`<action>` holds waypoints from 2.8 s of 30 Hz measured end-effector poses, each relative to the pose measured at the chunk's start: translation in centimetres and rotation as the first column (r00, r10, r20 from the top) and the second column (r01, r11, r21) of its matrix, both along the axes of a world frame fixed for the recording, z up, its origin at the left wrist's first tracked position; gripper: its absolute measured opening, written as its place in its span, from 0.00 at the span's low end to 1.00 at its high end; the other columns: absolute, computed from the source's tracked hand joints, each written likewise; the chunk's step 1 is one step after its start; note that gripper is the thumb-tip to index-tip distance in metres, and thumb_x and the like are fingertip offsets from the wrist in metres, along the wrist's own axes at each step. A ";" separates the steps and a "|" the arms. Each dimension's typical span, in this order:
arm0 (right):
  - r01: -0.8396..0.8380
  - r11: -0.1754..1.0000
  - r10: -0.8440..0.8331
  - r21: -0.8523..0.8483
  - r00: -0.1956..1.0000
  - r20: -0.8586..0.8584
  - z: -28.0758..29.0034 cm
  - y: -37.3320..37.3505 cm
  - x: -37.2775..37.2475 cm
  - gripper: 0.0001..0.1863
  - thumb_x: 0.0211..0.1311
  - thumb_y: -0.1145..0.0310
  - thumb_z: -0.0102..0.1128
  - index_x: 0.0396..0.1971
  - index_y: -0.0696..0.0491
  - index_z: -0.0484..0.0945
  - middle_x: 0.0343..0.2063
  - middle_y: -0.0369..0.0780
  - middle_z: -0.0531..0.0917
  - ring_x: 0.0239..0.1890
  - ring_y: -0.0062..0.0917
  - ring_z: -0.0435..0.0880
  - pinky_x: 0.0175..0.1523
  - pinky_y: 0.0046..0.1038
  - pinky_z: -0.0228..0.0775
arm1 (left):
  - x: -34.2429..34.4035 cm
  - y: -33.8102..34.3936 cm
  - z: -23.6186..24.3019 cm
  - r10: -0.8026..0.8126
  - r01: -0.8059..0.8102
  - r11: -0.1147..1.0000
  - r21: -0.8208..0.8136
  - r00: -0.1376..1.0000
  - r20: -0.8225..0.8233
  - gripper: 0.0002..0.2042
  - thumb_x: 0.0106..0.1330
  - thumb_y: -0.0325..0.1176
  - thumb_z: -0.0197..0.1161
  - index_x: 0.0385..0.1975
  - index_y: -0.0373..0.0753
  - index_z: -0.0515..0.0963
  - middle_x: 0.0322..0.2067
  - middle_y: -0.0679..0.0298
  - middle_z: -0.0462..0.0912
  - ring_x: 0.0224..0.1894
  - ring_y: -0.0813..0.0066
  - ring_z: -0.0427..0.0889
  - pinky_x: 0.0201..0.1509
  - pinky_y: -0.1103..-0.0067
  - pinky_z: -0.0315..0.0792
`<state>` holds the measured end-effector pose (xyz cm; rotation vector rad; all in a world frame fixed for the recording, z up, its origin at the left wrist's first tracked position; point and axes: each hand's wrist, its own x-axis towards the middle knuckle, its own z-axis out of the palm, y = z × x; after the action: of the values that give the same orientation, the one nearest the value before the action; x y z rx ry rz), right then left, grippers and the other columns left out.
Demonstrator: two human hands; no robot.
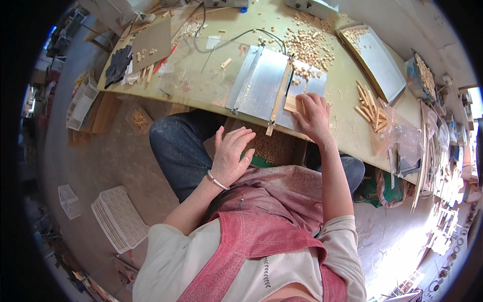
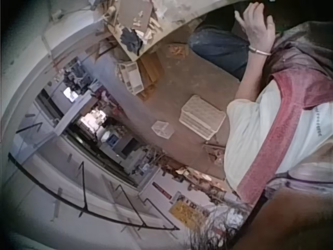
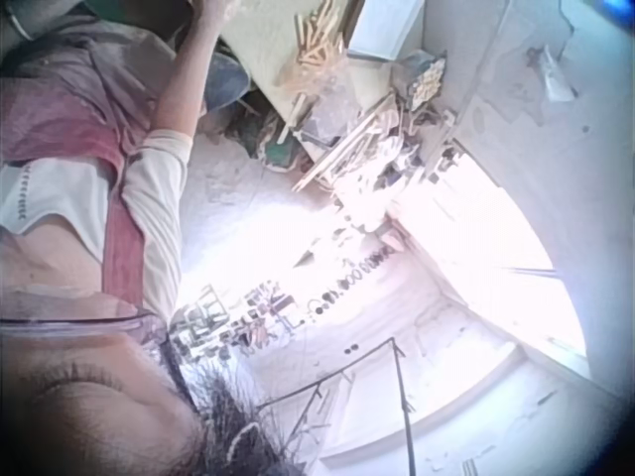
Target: The person sits on the floor and repeatedly feeds small wooden sticks into a table-mounted shaping machine. They guide each stick through the cutter with both hands, then place the finished pieces on the table to the right. The process is repeated continuously throughout the clip.
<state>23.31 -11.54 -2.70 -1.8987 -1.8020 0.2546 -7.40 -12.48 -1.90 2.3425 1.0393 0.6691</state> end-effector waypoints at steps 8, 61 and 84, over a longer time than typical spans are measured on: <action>0.007 1.000 -0.007 0.002 1.000 0.007 0.0 0.5 0.2 0.26 0.58 0.66 0.74 0.58 0.48 0.80 0.56 0.40 0.80 0.63 0.40 0.74 0.68 0.44 0.61 | 0.2 -0.1 0.1 -0.006 0.006 1.000 0.002 1.000 -0.001 0.20 0.66 0.32 0.68 0.59 0.38 0.80 0.61 0.59 0.82 0.68 0.59 0.77 0.80 0.51 0.49; -0.009 1.000 0.007 -0.010 0.994 -0.105 -0.2 0.3 -0.6 0.28 0.55 0.65 0.77 0.57 0.49 0.82 0.56 0.41 0.79 0.63 0.41 0.74 0.69 0.44 0.61 | 10.3 13.8 1.1 -0.251 0.236 0.968 -0.088 0.941 -0.226 0.22 0.59 0.39 0.73 0.53 0.43 0.81 0.45 0.63 0.84 0.51 0.65 0.85 0.64 0.66 0.66; 0.049 0.999 -0.050 -0.010 0.997 -0.065 -0.4 2.9 0.5 0.28 0.54 0.64 0.77 0.57 0.48 0.83 0.55 0.38 0.80 0.62 0.37 0.74 0.67 0.41 0.61 | 12.9 16.6 -1.2 -0.211 0.208 0.977 -0.045 0.974 -0.083 0.20 0.50 0.37 0.73 0.45 0.42 0.81 0.40 0.64 0.84 0.44 0.64 0.85 0.53 0.66 0.74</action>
<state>23.85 -8.60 -3.11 -1.9153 -1.7116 0.3036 5.52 4.10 -3.09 2.4249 0.8168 0.4678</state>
